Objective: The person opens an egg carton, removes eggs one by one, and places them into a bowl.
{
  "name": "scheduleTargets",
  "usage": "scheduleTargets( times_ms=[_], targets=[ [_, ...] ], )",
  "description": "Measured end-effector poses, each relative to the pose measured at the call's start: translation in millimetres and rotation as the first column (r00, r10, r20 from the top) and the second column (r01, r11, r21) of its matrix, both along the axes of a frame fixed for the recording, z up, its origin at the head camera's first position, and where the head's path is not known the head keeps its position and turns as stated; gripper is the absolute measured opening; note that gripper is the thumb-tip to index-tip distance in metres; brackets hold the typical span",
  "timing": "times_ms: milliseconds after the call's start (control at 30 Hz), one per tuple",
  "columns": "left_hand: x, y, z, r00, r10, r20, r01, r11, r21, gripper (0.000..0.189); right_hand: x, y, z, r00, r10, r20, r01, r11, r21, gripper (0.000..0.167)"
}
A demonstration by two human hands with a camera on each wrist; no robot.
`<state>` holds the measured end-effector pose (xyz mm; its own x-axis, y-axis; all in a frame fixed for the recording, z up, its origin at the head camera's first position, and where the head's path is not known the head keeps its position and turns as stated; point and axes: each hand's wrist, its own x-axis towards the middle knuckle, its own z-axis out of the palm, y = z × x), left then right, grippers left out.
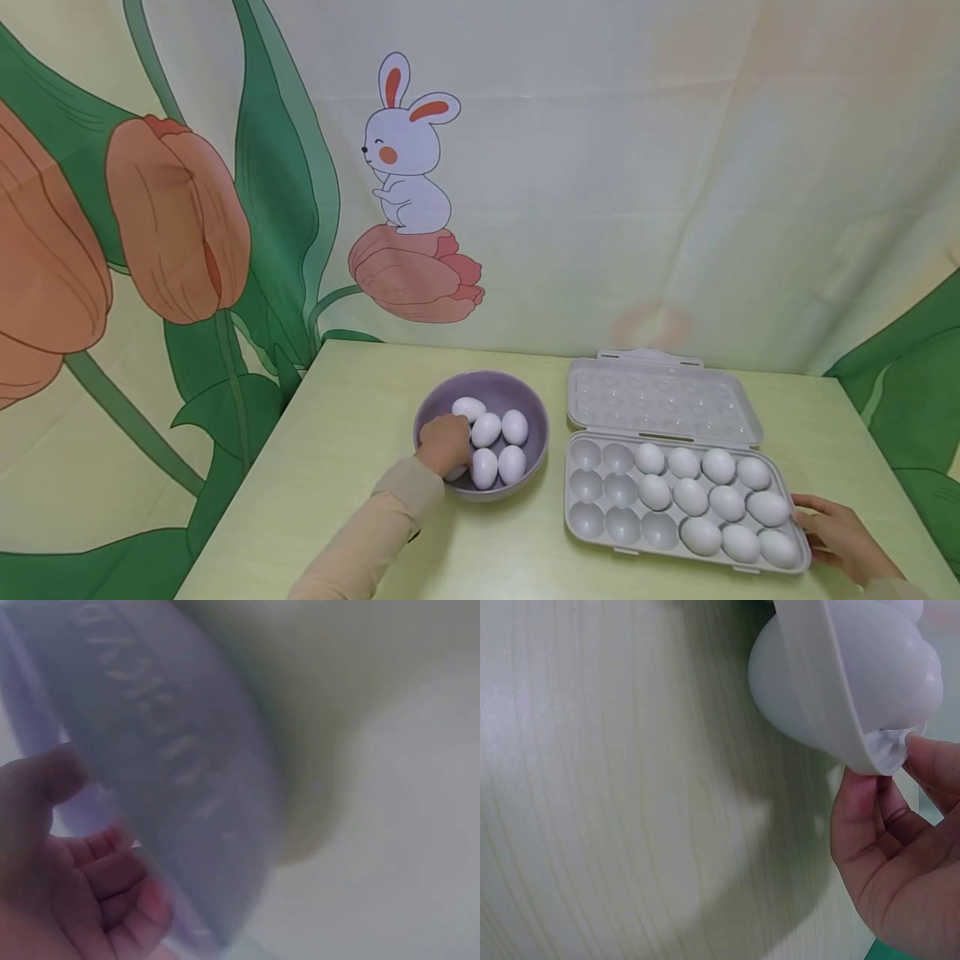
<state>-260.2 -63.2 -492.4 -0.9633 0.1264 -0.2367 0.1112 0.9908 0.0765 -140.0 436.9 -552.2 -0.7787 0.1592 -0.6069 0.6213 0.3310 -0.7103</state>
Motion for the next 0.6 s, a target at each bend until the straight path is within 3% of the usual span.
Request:
scheduleTargets(
  times_ms=[167, 300, 367, 467, 600],
  targets=[
    [1.3, 24.7, 22.4, 0.993, -0.099, -0.061, 0.096, 0.994, -0.041, 0.013, -0.4, 0, -0.1, 1.0, -0.005, 0.003, 0.005, 1.0, 0.004, 0.064],
    [6.6, 54.6, 35.2, 0.964, -0.243, -0.103, 0.247, 0.968, 0.028, 0.024, -0.5, 2, -2.1, 1.0, -0.006, 0.003, 0.005, 1.0, 0.002, 0.064],
    [11.4, 71.4, 37.1, 0.939, -0.323, -0.116, 0.334, 0.937, 0.098, 0.032, -0.5, 2, -3.3, 1.0, -0.004, 0.002, 0.004, 1.0, 0.0, 0.064],
    [20.1, 96.2, 34.0, 0.886, -0.444, -0.136, 0.463, 0.866, 0.191, 0.039, -1.2, 3, -4.4, 1.0, -0.005, 0.002, 0.005, 1.0, -0.006, 0.064],
    [33.2, 126.4, 20.7, 0.835, -0.529, -0.155, 0.551, 0.794, 0.259, 0.048, -1.7, 3, -4.1, 1.0, -0.003, 0.004, 0.003, 1.0, -0.007, 0.062]
  ],
)
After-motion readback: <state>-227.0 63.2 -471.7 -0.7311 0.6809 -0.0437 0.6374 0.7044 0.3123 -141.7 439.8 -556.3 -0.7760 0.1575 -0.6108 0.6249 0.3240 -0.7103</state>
